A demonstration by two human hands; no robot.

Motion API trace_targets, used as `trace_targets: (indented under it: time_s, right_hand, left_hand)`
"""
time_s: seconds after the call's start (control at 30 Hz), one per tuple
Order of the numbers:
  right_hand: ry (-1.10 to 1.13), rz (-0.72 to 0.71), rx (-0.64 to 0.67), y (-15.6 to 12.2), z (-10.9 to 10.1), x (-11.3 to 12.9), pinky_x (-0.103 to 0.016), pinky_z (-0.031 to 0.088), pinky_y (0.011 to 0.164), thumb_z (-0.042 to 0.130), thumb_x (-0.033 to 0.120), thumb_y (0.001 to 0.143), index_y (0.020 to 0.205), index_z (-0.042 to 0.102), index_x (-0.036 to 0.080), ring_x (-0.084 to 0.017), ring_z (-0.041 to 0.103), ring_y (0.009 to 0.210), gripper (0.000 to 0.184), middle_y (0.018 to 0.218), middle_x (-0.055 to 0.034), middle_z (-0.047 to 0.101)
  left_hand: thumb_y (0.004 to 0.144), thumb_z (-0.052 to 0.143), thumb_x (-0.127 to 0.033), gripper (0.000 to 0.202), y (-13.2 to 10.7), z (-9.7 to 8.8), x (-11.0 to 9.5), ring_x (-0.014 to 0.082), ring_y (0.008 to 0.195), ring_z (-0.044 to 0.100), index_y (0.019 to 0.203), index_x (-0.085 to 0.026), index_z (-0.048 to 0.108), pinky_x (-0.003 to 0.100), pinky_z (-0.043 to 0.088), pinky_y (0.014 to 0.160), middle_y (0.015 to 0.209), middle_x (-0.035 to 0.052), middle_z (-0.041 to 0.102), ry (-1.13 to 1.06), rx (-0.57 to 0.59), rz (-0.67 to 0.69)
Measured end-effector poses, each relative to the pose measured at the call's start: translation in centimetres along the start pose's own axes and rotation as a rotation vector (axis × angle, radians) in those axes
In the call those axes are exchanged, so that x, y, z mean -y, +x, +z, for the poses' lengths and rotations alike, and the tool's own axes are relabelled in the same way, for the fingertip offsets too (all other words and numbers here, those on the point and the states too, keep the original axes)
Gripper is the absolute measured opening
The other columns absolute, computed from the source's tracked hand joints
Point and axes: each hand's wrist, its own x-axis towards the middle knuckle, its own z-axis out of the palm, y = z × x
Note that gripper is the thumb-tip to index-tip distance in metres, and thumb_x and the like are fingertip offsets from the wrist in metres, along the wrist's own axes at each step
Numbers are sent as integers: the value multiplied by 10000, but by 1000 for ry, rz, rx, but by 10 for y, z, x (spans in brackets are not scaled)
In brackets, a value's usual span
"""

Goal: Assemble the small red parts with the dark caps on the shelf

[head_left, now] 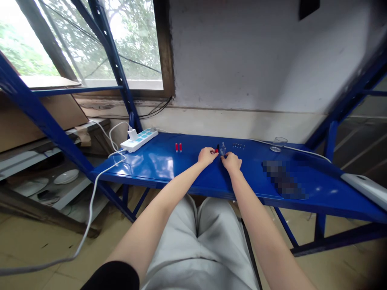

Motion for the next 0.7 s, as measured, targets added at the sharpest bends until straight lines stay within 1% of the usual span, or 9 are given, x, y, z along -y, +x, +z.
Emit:
trace_targets:
  time_s: [0.1,0.23,0.37,0.5,0.7]
  right_hand:
    - [-6,12,-11,-4,-2,0,-404,348,861,440,313,826,1040,566,146,-265,583,981,298,1017,-135,641]
    - [-4,18,-3,-6,-2,-1,-412,341,860,423,265,825,988,555,138,-263,589,965,246,973,-149,642]
    - [-12,5,1,-5,-1,0,-411,340,860,433,257,822,971,552,133,-267,585,974,228,963,-155,642]
    - [-20,-8,-3,-5,0,1,-406,338,856,436,280,829,982,550,135,-268,578,989,240,973,-153,640]
    - [-25,-17,6,-2,2,1,-398,337,850,447,306,834,994,556,140,-268,581,982,255,996,-144,639]
  left_hand:
    - [708,634,-302,144,4,6,-4,172,755,618,767,-185,693,260,459,686,785,55,682,62,-17,-32]
    - [691,649,-285,102,8,13,-3,212,769,621,692,-187,678,299,451,704,726,68,661,125,-39,-14]
    - [663,671,-279,104,10,16,-2,227,795,615,618,-187,653,329,442,756,708,72,658,176,-13,-24]
    - [655,675,-292,110,12,15,-3,225,823,610,626,-189,653,347,431,802,746,69,674,201,-3,-54]
    - [658,664,-307,119,11,13,-5,241,853,617,651,-188,664,366,426,815,771,82,678,225,19,-74]
